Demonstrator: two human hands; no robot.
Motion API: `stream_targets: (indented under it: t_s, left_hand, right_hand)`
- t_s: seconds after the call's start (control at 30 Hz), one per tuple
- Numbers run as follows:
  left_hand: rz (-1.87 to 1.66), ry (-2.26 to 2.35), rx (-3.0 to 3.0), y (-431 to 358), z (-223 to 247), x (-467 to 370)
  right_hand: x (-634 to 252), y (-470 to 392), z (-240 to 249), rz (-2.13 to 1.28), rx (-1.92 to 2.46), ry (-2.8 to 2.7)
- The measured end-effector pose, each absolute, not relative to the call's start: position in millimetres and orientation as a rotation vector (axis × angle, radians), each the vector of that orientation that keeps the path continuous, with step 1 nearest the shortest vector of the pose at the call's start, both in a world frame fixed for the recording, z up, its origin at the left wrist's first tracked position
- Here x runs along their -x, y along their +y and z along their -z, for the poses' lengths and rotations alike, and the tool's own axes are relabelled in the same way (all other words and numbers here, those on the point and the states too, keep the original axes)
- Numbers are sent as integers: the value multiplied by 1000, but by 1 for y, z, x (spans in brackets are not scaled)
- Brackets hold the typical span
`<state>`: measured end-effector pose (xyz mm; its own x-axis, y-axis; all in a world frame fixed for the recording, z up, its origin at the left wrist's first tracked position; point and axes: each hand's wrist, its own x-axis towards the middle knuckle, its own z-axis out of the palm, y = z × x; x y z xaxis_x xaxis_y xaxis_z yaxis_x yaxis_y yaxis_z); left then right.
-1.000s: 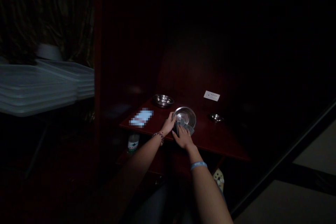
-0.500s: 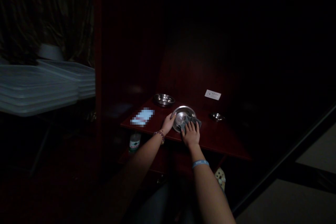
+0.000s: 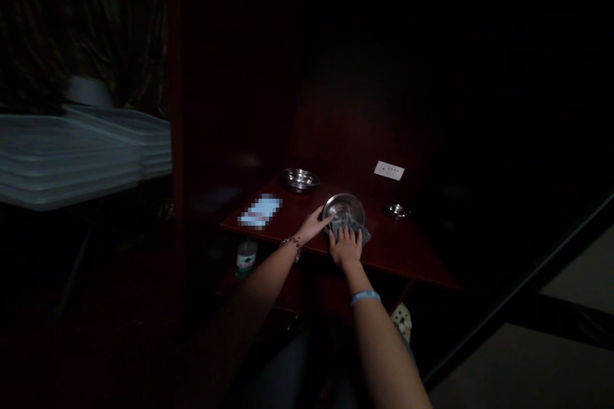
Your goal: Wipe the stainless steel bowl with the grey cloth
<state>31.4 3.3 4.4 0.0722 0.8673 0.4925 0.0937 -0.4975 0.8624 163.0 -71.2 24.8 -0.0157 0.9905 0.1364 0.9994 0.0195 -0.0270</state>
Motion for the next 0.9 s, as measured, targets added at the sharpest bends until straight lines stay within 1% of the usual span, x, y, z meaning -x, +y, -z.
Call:
stream_targets:
  t_s: [0.13, 0.23, 0.9]
  left_hand:
    - [-1376, 1031, -1753, -1, -5, -31]
    - [-1356, 1079, -1769, -2, -4, -30]
    - [-1542, 1102, -1578, 16, 2, -34]
  right_hand:
    - [-162, -70, -24, 111, 2104, -2133]
    - [-161, -69, -23, 116, 2089, -2130]
    - [-157, -70, -21, 54, 1910, -2278]
